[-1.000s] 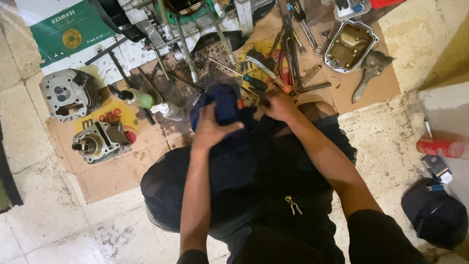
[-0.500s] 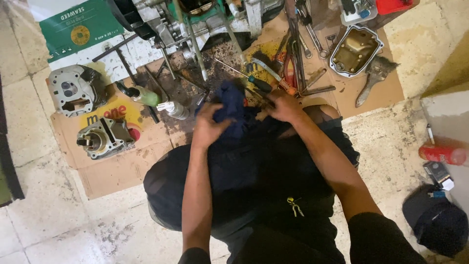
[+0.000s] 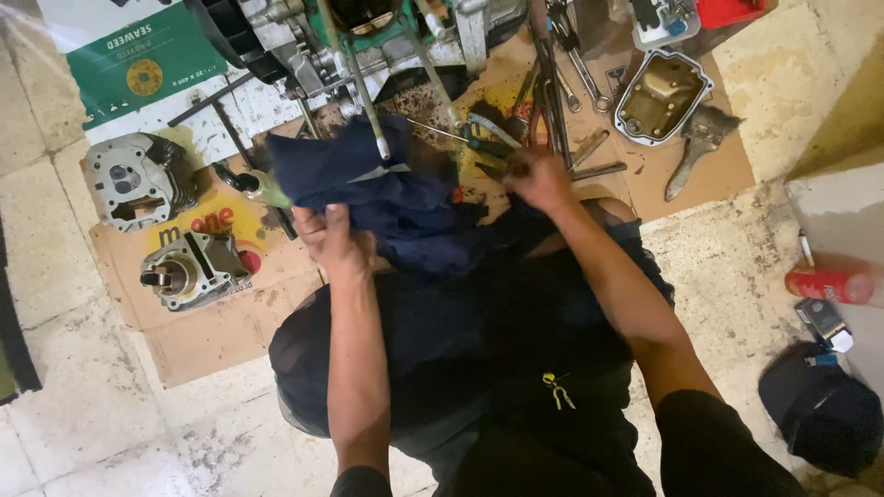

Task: A person is performing maintenance on a motorcycle engine, cleaning parts with a cloth and using hand tools to work on the assembly.

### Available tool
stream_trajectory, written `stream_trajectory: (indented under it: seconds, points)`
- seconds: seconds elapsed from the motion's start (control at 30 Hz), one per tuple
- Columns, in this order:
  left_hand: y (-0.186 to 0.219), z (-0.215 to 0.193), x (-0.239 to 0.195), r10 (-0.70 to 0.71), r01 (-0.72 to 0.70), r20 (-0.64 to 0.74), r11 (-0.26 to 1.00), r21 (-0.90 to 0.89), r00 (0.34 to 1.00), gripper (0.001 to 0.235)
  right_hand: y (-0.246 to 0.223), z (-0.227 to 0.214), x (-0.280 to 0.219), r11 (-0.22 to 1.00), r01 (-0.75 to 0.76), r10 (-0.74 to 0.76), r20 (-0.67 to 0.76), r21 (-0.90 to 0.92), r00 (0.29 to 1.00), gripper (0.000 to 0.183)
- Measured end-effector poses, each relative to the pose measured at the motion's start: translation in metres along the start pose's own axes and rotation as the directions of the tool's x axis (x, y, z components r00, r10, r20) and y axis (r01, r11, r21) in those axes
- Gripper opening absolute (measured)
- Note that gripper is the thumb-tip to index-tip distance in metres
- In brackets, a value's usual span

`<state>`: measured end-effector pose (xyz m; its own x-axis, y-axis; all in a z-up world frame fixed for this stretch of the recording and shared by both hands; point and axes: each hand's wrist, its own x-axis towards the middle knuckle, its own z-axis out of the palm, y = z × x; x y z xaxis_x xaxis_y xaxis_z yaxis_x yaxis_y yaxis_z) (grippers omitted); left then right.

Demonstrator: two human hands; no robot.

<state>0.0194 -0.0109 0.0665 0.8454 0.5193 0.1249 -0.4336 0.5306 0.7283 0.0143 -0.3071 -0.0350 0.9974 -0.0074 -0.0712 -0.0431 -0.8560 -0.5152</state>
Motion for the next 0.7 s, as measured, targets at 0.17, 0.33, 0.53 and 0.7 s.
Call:
stream_trajectory:
  seconds: [0.17,0.33,0.53,0.7]
  points:
    - [0.0,0.0,0.002,0.082,-0.083,-0.013,0.991,-0.102,0.997,0.038,0.031,-0.026,0.019,0.844,-0.12,0.242,-0.171,0.522,0.955,0.03]
    - [-0.004,-0.002,0.002,0.111,-0.11,0.006,0.986,-0.127,0.994,0.042,0.062,-0.018,0.047,0.999,0.028,-0.018,-0.232,0.038,0.973,0.032]
    - [-0.011,-0.035,0.009,0.058,-0.046,0.137,0.995,-0.087,0.989,0.042,0.051,-0.013,0.033,0.917,0.163,-0.217,-0.112,-0.365,0.97,0.033]
    - [-0.008,-0.037,0.01,0.008,0.033,0.221,0.983,-0.18,0.975,0.04,-0.009,-0.065,0.018,0.947,0.022,0.063,0.252,-0.32,0.966,0.076]
